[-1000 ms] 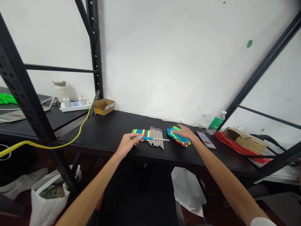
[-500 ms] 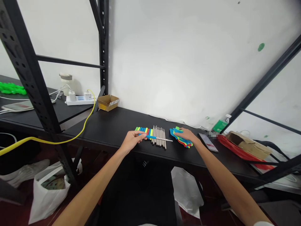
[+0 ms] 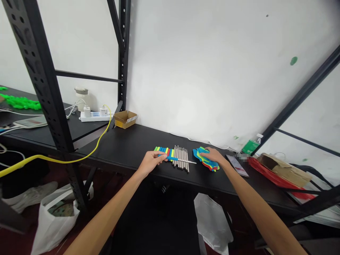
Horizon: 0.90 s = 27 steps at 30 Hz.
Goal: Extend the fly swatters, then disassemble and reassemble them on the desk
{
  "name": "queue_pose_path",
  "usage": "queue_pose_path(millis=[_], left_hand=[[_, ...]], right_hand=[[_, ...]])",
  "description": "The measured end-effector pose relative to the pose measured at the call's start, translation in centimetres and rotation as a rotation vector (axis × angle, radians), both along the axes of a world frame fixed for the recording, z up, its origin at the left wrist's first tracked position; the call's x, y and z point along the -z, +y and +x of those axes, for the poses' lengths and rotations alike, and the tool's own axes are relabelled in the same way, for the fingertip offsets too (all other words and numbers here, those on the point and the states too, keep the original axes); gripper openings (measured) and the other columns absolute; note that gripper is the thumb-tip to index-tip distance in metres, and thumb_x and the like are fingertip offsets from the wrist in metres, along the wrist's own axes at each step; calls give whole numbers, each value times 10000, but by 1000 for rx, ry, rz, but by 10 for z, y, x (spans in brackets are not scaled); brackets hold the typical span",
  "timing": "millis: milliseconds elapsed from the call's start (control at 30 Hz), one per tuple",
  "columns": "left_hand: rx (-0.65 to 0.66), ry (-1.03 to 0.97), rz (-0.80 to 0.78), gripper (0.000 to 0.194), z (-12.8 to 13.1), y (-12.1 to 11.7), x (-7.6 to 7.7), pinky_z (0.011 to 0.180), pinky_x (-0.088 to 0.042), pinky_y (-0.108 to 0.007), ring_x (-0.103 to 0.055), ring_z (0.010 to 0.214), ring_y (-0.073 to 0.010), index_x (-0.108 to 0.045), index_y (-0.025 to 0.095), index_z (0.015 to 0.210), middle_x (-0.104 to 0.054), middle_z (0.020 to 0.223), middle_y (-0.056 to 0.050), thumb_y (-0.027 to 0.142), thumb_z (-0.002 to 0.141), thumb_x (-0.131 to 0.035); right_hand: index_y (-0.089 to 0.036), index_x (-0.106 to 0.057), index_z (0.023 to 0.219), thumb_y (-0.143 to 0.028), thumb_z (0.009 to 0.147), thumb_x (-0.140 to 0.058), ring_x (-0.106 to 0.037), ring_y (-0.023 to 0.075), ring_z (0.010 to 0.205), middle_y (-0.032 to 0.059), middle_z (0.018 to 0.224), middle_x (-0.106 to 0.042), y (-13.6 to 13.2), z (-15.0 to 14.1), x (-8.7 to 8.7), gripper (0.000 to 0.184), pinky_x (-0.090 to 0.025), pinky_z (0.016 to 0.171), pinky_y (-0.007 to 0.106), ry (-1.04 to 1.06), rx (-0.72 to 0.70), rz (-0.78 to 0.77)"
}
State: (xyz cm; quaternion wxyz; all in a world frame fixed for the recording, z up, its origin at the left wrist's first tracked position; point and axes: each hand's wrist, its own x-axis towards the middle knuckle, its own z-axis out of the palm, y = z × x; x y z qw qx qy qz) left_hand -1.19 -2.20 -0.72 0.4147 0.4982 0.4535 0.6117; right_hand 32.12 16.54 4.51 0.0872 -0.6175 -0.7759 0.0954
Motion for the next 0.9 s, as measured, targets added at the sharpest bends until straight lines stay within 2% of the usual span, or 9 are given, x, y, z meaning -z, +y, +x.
queue_pose_path(millis=[133,300,467,600,767,900], left_hand=[[-7,-2,-9,371,-1,1,1,561,-411,-255,-550,616,-146,-778,134,914,-760,764,-108,448,717,-791],[2,-7,-2,394,-1,0,1,557,-406,-254,-546,609,-143,-781,130,941,-765,782,-116,451,714,-793],[-15,-5,5,378,0,0,-1,553,-408,-252,-536,591,-138,-788,131,915,-766,778,-119,443,703,-803],[-20,5,3,382,-1,0,-2,549,-414,-250,-534,587,-137,-791,133,918,-762,763,-115,443,695,-809],[-40,25,-2,391,-3,2,0,554,-421,-249,-526,585,-132,-789,127,914,-758,752,-113,444,687,-817],[-27,29,5,397,-5,5,3,549,-413,-249,-504,571,-121,-787,123,916,-747,739,-105,452,695,-811]], right_hand=[[-155,-519,1419,-606,762,-614,-592,348,1186,172,1408,-553,-7,-1,-11,803,-483,884,358,71,-29,5],[-227,-578,1389,-505,794,-616,-541,340,1254,111,1409,-567,-22,-8,-23,658,-434,982,374,171,-124,73],[-246,-661,1277,-469,844,-556,-516,335,1258,103,1357,-596,-36,-22,-25,499,-393,1022,394,234,-184,107],[-236,-655,1229,-451,865,-520,-547,298,1159,117,1296,-594,-46,-31,-25,444,-424,951,370,310,-178,77],[-249,-576,1232,-468,860,-494,-562,235,945,111,1236,-564,-59,-38,-29,439,-470,801,351,429,-119,10],[-256,-558,1097,-470,835,-513,-534,202,833,71,1108,-582,-68,-43,-33,342,-471,657,298,576,-108,-41]])
